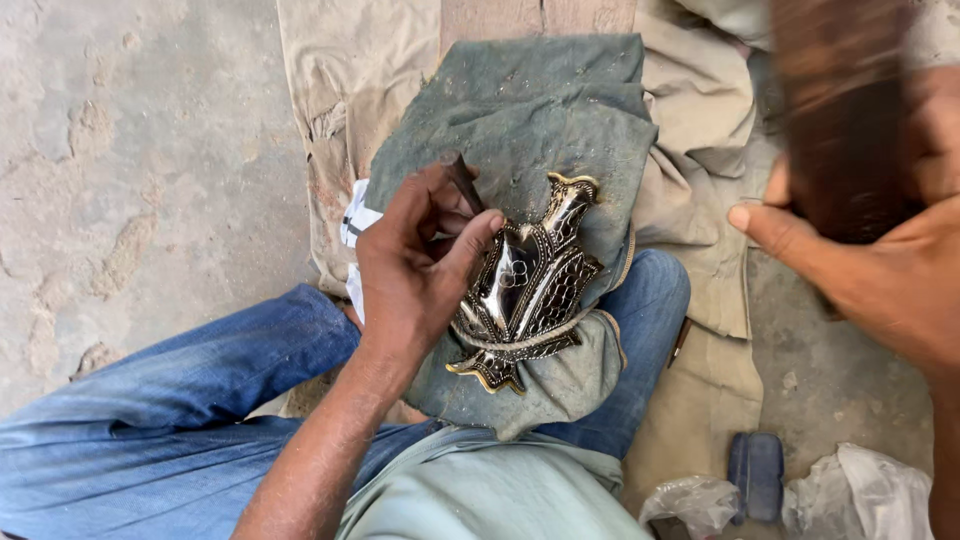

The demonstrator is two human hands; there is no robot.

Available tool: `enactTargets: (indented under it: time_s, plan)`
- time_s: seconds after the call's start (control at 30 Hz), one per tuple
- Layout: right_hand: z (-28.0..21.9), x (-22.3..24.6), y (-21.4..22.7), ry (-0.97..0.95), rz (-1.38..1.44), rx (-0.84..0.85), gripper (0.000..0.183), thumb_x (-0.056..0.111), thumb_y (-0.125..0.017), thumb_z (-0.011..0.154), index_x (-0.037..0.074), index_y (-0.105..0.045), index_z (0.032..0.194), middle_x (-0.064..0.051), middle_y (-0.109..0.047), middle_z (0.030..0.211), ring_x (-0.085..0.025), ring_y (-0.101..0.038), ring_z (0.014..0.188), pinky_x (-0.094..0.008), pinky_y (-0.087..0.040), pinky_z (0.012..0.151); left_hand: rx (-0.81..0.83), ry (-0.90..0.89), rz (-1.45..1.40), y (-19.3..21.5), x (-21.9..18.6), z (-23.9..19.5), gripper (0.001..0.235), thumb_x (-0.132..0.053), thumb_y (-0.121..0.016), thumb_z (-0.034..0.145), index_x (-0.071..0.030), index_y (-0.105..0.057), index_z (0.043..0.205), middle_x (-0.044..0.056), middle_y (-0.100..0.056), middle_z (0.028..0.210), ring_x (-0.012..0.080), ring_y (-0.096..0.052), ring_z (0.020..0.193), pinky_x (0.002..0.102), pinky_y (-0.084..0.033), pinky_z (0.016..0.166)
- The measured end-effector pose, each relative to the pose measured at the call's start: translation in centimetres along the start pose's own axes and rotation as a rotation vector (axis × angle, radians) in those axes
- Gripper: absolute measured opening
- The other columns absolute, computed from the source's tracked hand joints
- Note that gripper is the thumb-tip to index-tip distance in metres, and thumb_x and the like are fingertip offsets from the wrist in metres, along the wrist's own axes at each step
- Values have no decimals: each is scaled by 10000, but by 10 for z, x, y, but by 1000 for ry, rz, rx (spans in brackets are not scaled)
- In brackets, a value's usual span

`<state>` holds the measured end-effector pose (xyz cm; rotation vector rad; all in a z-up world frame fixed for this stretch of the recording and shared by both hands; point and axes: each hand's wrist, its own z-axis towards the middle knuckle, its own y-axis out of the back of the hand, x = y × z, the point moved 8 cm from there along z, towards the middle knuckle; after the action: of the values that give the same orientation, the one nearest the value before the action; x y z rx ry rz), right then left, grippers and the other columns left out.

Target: The person sits on the ground and uses a hammer and chisel to emboss a decorative pattern on a metal piece. They repeatedly reposition the chisel and strike it with the hammer to shape the metal surface.

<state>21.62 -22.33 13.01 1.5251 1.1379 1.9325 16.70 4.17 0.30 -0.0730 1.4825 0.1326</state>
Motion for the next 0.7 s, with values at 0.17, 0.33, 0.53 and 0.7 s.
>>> enactTargets:
  time_s: [0.17,0.33,0.53,0.7]
  plan:
    - [10,-16,2,-81,247,2,558,44,-768,935,42,-503,1426,-54,-659,877,-180,-705,753,-353,-632,747,-22,135,-121,5,22,-1,443,13,-759,927,-6,-599,1339,82,-741,978,95,-719,867,224,-630,771]
    - [27,10,-2,-60,535,28,503,31,-721,886,111,-495,1328,2,-616,958,-107,-710,888,-316,-659,881,-24,177,-279,-1,34,-1,430,-2,-743,936,-20,-578,1332,74,-735,976,82,-713,875,221,-631,744]
    - [58,89,-10,324,-213,110,534,-110,-768,852,-34,-558,1337,-206,-674,1089,-247,-696,924,-376,-577,816,-77,54,26,-4,25,-3,533,-73,-802,923,-11,-562,1396,52,-729,935,76,-683,818,227,-608,744]
    - [73,116,-22,306,-401,125,522,-73,-774,882,48,-643,1372,-171,-730,1010,-218,-712,777,-358,-566,698,-49,122,59,-3,28,1,559,-109,-820,906,-48,-580,1407,40,-718,888,75,-671,778,232,-602,711]
